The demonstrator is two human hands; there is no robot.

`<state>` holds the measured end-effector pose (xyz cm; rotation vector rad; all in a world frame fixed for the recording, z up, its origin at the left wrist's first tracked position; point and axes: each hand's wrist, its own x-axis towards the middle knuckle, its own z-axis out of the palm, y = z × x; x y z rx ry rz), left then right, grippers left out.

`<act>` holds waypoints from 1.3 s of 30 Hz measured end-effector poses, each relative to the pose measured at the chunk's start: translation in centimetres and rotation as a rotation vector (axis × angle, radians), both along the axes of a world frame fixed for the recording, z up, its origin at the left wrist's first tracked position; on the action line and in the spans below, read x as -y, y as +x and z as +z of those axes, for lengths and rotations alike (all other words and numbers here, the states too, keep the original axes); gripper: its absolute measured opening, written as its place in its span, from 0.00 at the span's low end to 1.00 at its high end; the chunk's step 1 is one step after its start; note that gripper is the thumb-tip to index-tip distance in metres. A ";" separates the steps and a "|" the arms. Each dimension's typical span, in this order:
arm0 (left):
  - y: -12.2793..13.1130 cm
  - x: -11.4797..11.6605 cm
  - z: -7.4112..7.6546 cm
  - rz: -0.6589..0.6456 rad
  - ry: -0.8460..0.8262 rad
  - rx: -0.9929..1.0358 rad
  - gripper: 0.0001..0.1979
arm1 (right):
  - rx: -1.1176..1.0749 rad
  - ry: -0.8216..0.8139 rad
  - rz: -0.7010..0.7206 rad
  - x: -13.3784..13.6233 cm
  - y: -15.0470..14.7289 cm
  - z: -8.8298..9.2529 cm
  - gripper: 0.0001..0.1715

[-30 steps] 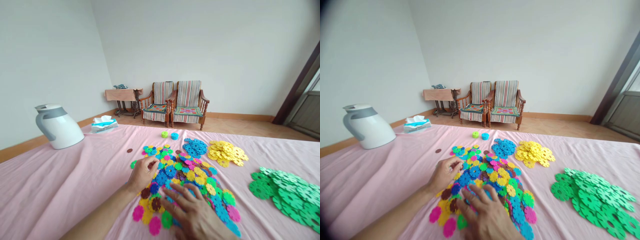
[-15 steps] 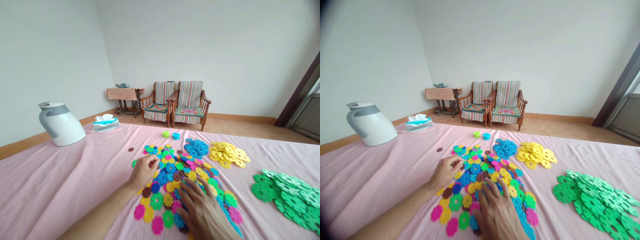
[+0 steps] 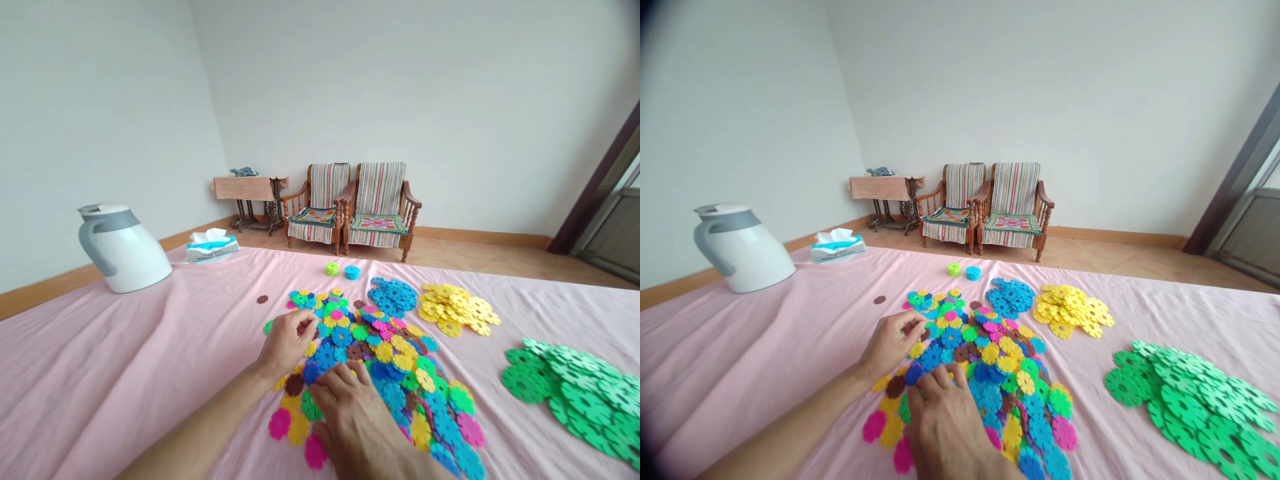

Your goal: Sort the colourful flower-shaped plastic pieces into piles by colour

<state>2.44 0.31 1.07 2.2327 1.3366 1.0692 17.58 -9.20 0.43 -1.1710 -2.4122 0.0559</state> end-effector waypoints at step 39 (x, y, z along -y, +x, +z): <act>-0.2 -0.6 -0.6 -0.013 -0.055 0.000 0.08 | -0.015 0.212 -1.498 0.1 32.7 -2.0 0.24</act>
